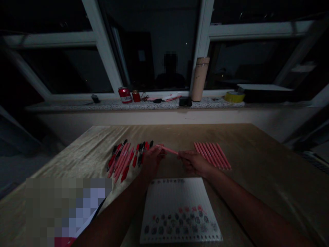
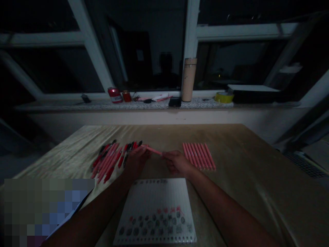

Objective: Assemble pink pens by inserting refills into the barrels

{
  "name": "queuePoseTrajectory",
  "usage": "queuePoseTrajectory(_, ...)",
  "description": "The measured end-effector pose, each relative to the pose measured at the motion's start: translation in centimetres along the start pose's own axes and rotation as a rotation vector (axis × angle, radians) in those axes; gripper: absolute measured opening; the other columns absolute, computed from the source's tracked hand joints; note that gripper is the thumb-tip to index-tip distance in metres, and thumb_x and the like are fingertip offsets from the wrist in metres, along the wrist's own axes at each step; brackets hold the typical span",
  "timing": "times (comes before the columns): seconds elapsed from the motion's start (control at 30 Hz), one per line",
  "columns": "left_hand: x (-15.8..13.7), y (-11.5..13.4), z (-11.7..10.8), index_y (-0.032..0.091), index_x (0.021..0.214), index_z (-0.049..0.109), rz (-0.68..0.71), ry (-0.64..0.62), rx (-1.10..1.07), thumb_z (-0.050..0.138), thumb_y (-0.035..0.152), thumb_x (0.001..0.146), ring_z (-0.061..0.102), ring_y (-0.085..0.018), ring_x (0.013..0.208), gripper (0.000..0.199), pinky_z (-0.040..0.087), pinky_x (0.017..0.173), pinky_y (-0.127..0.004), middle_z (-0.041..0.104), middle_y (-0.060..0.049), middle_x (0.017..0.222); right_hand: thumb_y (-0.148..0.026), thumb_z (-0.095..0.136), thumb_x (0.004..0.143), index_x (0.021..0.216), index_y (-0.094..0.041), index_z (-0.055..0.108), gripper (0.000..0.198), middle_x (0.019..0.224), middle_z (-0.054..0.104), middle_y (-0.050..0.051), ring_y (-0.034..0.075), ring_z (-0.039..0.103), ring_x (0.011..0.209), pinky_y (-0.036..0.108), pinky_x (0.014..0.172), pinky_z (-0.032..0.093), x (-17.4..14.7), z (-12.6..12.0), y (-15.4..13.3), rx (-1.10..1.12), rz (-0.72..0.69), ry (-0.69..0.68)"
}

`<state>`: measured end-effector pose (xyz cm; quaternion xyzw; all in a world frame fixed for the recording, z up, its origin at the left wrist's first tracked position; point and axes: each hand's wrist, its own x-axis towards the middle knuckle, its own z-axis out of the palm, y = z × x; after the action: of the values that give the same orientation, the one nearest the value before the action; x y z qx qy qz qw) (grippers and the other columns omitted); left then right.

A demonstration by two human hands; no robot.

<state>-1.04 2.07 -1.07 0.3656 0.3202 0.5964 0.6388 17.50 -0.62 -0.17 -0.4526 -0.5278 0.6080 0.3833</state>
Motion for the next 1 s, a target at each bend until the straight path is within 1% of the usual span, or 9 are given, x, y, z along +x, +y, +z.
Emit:
queuePoseTrajectory(0.07, 0.0, -0.1, 0.0, 0.011, 0.085, 0.064, 0.009, 0.008, 0.001, 0.074, 0.03, 0.064, 0.06, -0.01, 0.061, 0.029, 0.045, 0.055, -0.019, 0.063, -0.002, 0.069, -0.055, 0.054, 0.076, 0.079, -0.017, 0.057, 0.038, 0.046, 0.035, -0.009, 0.008, 0.028, 0.036, 0.021, 0.037, 0.026, 0.0, -0.1, 0.1, -0.068, -0.091, 0.083)
queuePoseTrajectory(0.17, -0.1, -0.1, 0.0, 0.012, 0.085, 0.065, 0.024, 0.034, 0.01, 0.073, 0.029, 0.064, 0.059, -0.01, 0.061, 0.029, 0.045, 0.055, -0.02, 0.063, -0.001, 0.069, -0.045, 0.059, 0.078, 0.093, -0.019, 0.06, 0.029, 0.068, 0.058, 0.0, 0.013, 0.05, 0.057, 0.025, 0.053, 0.039, -0.5, -0.3, 0.1, -0.487, -0.418, 0.237)
queuePoseTrajectory(0.27, -0.2, -0.1, 0.1, 0.012, 0.085, 0.065, 0.031, 0.014, 0.025, 0.072, 0.029, 0.066, 0.059, -0.01, 0.061, 0.027, 0.044, 0.056, -0.02, 0.062, -0.001, 0.068, -0.036, 0.05, 0.085, 0.097, -0.02, 0.062, 0.023, 0.09, 0.063, 0.007, 0.018, 0.056, 0.08, 0.03, 0.073, 0.041, -0.9, -0.3, -0.1, -0.759, -0.601, 0.231)
queuePoseTrajectory(0.37, -0.4, -0.1, 0.1, 0.012, 0.086, 0.065, 0.03, -0.022, 0.043, 0.071, 0.03, 0.068, 0.059, -0.01, 0.062, 0.026, 0.045, 0.058, -0.02, 0.063, -0.001, 0.067, -0.04, 0.045, 0.087, 0.086, -0.018, 0.063, 0.028, 0.077, 0.061, 0.005, 0.016, 0.056, 0.071, 0.029, 0.067, 0.041, -0.7, -0.1, -0.1, -0.646, -0.516, 0.219)
queuePoseTrajectory(0.53, -0.5, -0.1, 0.0, 0.012, 0.087, 0.065, 0.036, -0.057, 0.068, 0.069, 0.03, 0.071, 0.059, -0.01, 0.063, 0.024, 0.044, 0.059, -0.02, 0.064, -0.002, 0.069, -0.056, 0.044, 0.082, 0.075, -0.017, 0.058, 0.042, 0.044, 0.031, -0.008, 0.008, 0.026, 0.036, 0.022, 0.038, 0.027, 0.0, 0.1, 0.2, -0.114, -0.038, 0.068)
queuePoseTrajectory(0.67, -0.4, -0.2, -0.1, 0.012, 0.086, 0.066, 0.038, -0.033, 0.044, 0.07, 0.028, 0.07, 0.059, -0.01, 0.062, 0.023, 0.044, 0.058, -0.02, 0.064, -0.002, 0.069, -0.045, 0.057, 0.079, 0.091, -0.019, 0.06, 0.029, 0.059, 0.053, -0.002, 0.012, 0.046, 0.05, 0.024, 0.05, 0.037, -0.4, 0.1, 0.2, -0.448, -0.346, 0.236)
queuePoseTrajectory(0.8, -0.4, -0.1, 0.1, 0.012, 0.085, 0.067, 0.043, 0.024, 0.039, 0.071, 0.031, 0.068, 0.059, -0.01, 0.061, 0.026, 0.045, 0.057, -0.021, 0.065, -0.002, 0.069, -0.033, 0.046, 0.088, 0.1, -0.02, 0.062, 0.024, 0.093, 0.065, 0.008, 0.018, 0.059, 0.081, 0.03, 0.072, 0.043, -1.1, 0.1, 0.0, -0.814, -0.608, 0.237)
queuePoseTrajectory(0.9, -0.5, -0.1, 0.3, 0.012, 0.085, 0.067, 0.03, 0.043, 0.042, 0.071, 0.034, 0.068, 0.06, -0.01, 0.061, 0.028, 0.045, 0.057, -0.021, 0.065, -0.002, 0.07, -0.034, 0.044, 0.089, 0.098, -0.02, 0.063, 0.026, 0.091, 0.065, 0.009, 0.019, 0.059, 0.082, 0.03, 0.073, 0.043, -1.1, 0.1, 0.0, -0.804, -0.617, 0.264)
queuePoseTrajectory(1.0, -0.5, -0.2, 0.2, 0.013, 0.088, 0.067, 0.029, -0.012, 0.048, 0.07, 0.034, 0.07, 0.061, -0.011, 0.067, 0.028, 0.046, 0.059, -0.021, 0.067, -0.004, 0.079, -0.043, 0.046, 0.087, 0.083, -0.019, 0.064, 0.03, 0.067, 0.061, 0.003, 0.015, 0.056, 0.06, 0.026, 0.056, 0.04, -0.6, 0.2, 0.6, -0.567, -0.449, 0.223)
